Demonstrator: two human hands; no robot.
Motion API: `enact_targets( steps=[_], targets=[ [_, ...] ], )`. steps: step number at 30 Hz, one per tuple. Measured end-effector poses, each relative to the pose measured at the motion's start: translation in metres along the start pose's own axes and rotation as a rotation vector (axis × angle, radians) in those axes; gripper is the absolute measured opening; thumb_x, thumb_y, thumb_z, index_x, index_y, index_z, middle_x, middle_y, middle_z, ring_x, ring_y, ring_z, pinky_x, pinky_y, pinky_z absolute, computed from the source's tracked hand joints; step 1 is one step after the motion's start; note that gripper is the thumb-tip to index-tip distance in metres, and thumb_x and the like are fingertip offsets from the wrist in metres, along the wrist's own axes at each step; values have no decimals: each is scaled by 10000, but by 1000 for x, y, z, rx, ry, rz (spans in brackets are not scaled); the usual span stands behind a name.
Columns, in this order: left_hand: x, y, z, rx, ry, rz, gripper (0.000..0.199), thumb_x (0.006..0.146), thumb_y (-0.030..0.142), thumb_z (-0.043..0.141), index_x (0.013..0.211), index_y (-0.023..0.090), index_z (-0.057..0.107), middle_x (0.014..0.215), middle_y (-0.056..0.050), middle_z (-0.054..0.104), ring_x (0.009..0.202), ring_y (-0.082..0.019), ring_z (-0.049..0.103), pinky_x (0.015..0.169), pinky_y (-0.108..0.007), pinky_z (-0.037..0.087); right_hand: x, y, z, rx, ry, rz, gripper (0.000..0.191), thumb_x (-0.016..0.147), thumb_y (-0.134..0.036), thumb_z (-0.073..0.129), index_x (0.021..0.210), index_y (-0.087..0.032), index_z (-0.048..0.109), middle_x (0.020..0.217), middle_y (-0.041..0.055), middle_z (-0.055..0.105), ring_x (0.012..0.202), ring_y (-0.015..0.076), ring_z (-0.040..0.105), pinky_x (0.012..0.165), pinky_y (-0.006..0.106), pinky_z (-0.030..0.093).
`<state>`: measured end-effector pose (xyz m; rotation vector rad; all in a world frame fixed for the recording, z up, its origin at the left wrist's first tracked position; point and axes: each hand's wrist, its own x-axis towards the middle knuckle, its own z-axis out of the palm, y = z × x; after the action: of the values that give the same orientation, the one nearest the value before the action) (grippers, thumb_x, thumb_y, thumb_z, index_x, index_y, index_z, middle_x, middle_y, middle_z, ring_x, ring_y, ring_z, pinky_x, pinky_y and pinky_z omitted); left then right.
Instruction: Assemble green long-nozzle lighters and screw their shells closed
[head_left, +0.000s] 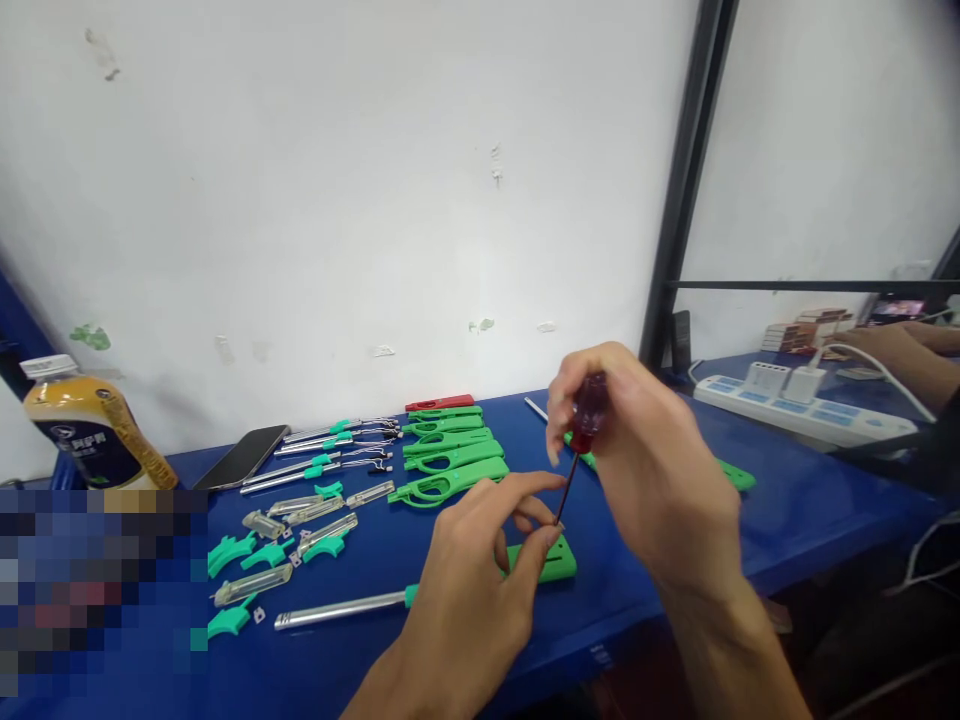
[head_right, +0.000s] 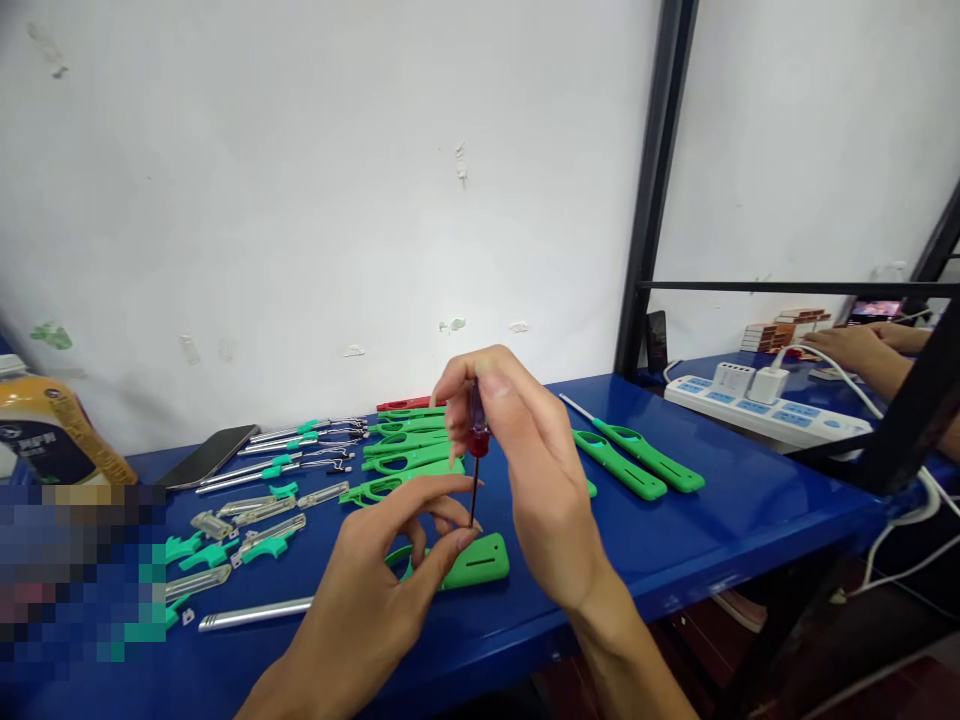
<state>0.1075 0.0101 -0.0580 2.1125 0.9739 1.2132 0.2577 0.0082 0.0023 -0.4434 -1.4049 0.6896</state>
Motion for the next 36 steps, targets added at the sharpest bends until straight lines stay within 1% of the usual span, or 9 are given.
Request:
enact_targets(
  steps=[4,8,12,15,21,26,29,32,36],
  targets=[
    [-1,-5,21,103,32,34,374,956,93,616,1261,295,694,970,-1,770,805,-192,671,735,-296,513,6,-5,-23,-461,-58,1,313,1117,-400,497,1021,-281,770,1006,25,683,835,181,586,752,305,469],
    [-1,-12,37,171,-1,-36,428,957,77,593,1319,301,634,975,-4,766,911,-241,701,833,-357,514,8,-7,-36,-676,-114,72,226,1072,-392,599,1058,-298,804,1098,30,761,949,213,668,801,327,500],
    [2,-20,44,200,-54,-163,460,959,62,576,1362,284,588,1003,-21,767,987,-279,714,881,-394,505,6,-5,-46,-774,-237,184,199,1033,-414,655,1086,-326,825,1088,17,784,916,209,703,768,334,519],
    [2,-25,46,198,-76,-193,469,956,47,568,1361,283,576,993,-14,770,966,-273,715,872,-386,499,5,-4,-51,-831,-275,244,203,1022,-416,663,1086,-323,832,1085,17,796,957,229,715,781,348,527],
    [-3,-29,47,160,-55,-150,464,943,41,561,1317,314,595,969,16,768,899,-230,712,823,-338,505,6,-6,-53,-867,-230,207,199,1009,-418,678,1067,-331,847,1021,22,815,928,245,731,761,357,534],
    [-5,-26,44,148,-17,-108,409,955,72,566,1280,314,617,961,13,763,907,-223,719,848,-352,521,4,-9,-52,-869,-193,170,216,1017,-432,668,1081,-320,840,1020,28,817,912,249,725,771,375,527],
    [-7,-24,42,115,-34,-102,389,958,78,570,1265,313,615,947,21,763,899,-217,721,850,-353,524,1,-11,-53,-884,-179,158,210,1026,-425,662,1097,-333,837,1036,22,815,911,248,717,774,378,517],
    [-8,-25,43,111,-47,-115,422,942,50,572,1267,317,612,944,27,761,912,-228,724,844,-360,514,-1,-12,-55,-899,-216,187,210,1023,-435,666,1105,-339,834,1029,8,812,914,242,717,778,370,516],
    [-7,-25,46,137,-123,-137,429,929,22,581,1254,302,608,944,20,762,941,-258,722,872,-397,502,-1,-11,-57,-908,-264,232,229,1016,-470,665,1088,-335,836,1050,5,807,917,240,716,772,361,524]
  ],
)
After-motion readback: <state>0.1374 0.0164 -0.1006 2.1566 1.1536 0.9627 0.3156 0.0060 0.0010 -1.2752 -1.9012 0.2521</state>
